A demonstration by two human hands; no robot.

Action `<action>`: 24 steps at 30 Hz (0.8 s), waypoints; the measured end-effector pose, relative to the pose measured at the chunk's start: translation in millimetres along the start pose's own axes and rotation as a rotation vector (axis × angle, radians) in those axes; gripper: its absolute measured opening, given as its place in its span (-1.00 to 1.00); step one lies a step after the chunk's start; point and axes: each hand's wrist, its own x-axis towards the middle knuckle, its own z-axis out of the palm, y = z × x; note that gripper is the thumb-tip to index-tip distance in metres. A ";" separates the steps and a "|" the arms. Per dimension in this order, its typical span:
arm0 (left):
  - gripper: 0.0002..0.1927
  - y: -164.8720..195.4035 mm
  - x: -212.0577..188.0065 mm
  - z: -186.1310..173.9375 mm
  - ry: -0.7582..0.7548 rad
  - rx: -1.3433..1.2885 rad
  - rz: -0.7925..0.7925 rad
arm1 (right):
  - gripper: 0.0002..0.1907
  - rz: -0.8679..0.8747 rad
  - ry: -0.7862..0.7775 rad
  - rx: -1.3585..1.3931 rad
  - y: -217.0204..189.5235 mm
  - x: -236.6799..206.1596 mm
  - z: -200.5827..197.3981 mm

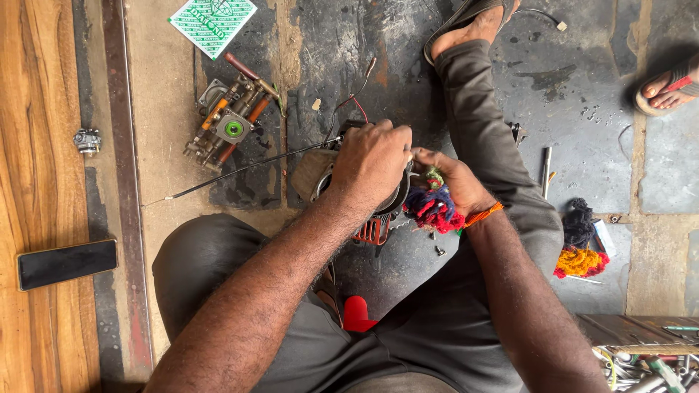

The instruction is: The person sits on the floor repairing a small petrol engine. They detach the black fuel tank and housing from the engine, scrape and clean parts with a blue plastic scraper and a cloth, adjust a cable, and reattach the tank and pull-start assembly back onto the engine.

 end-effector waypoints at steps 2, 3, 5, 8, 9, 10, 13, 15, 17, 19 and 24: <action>-0.81 0.5 0.1 -2.9 -0.004 -0.032 -0.021 | -0.57 0.059 0.116 0.010 3.0 1.8 0.1; -0.81 0.6 0.8 -4.7 -0.014 -0.039 -0.035 | -0.58 0.028 0.086 -0.014 3.4 2.2 -0.4; -0.79 1.6 1.4 -8.0 0.003 -0.055 -0.042 | -0.59 -0.030 0.027 -0.064 2.9 1.5 -2.1; -0.73 3.3 2.3 -13.3 0.066 -0.078 -0.045 | -0.64 0.028 0.109 -0.109 -1.4 0.1 -5.3; -0.71 3.8 2.9 -15.2 0.071 -0.091 -0.058 | -0.67 -0.001 0.058 -0.077 -2.0 -0.1 -6.2; -0.70 4.2 3.2 -17.1 0.077 -0.104 -0.069 | -0.70 -0.032 0.006 -0.046 -2.0 0.1 -6.9; -0.65 3.7 3.6 -23.2 0.078 -0.090 -0.076 | -0.74 0.026 0.074 -0.008 2.4 3.6 -8.2; -0.64 3.3 3.1 -26.2 0.105 -0.094 -0.066 | -0.74 0.051 0.124 -0.008 6.1 6.2 -9.9; -0.64 3.9 2.5 -27.7 0.116 -0.101 -0.062 | -0.74 0.011 0.107 -0.019 8.0 7.7 -13.1; -0.64 4.6 1.9 -28.0 0.113 -0.102 -0.067 | -0.75 0.013 0.109 -0.056 6.6 8.1 -17.5; -0.62 4.1 1.1 -27.7 0.086 -0.108 -0.080 | -0.70 -0.023 -0.033 -0.095 0.1 9.5 -26.2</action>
